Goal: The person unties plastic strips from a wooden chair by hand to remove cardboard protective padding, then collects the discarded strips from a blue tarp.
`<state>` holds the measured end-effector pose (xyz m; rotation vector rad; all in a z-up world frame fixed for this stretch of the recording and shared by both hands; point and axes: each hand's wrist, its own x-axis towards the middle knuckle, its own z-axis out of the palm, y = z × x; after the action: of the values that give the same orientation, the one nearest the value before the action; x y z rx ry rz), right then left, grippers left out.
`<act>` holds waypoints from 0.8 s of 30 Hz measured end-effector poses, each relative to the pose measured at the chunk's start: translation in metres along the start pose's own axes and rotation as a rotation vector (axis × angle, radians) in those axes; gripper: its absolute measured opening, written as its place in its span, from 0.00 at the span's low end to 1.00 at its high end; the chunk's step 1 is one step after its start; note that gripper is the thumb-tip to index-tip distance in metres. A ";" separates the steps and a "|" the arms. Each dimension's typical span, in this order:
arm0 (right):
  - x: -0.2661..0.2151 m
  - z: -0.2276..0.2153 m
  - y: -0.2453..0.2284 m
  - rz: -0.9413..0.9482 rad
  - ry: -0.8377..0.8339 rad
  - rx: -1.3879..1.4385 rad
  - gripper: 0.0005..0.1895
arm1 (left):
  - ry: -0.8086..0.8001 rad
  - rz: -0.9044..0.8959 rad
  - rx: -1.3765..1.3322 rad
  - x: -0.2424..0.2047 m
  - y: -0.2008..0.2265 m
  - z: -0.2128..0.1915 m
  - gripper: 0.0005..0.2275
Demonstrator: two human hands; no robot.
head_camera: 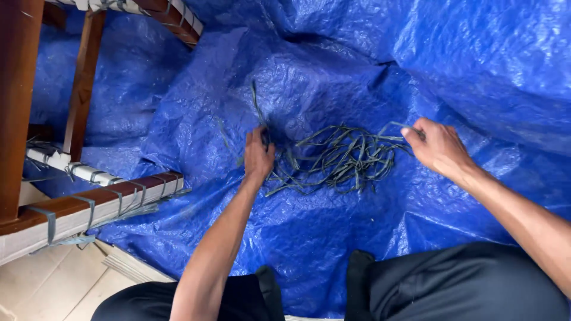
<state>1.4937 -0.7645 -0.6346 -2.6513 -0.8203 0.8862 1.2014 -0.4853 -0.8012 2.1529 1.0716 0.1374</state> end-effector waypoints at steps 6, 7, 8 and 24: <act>0.017 0.010 0.000 0.137 0.050 0.238 0.26 | 0.155 -0.121 -0.273 -0.060 0.015 -0.009 0.11; 0.022 0.013 0.007 0.192 0.063 0.324 0.28 | 0.182 -0.123 -0.323 -0.067 0.026 -0.018 0.11; 0.021 0.017 0.016 0.195 0.060 0.324 0.28 | 0.179 -0.126 -0.323 -0.073 0.027 -0.017 0.11; -0.090 0.097 -0.124 0.038 -0.236 1.175 0.07 | -0.061 0.016 -0.592 -0.134 0.148 -0.101 0.07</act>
<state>1.3213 -0.7117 -0.6214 -1.5449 -0.1419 1.1957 1.1725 -0.5859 -0.6040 1.6196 0.8452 0.3470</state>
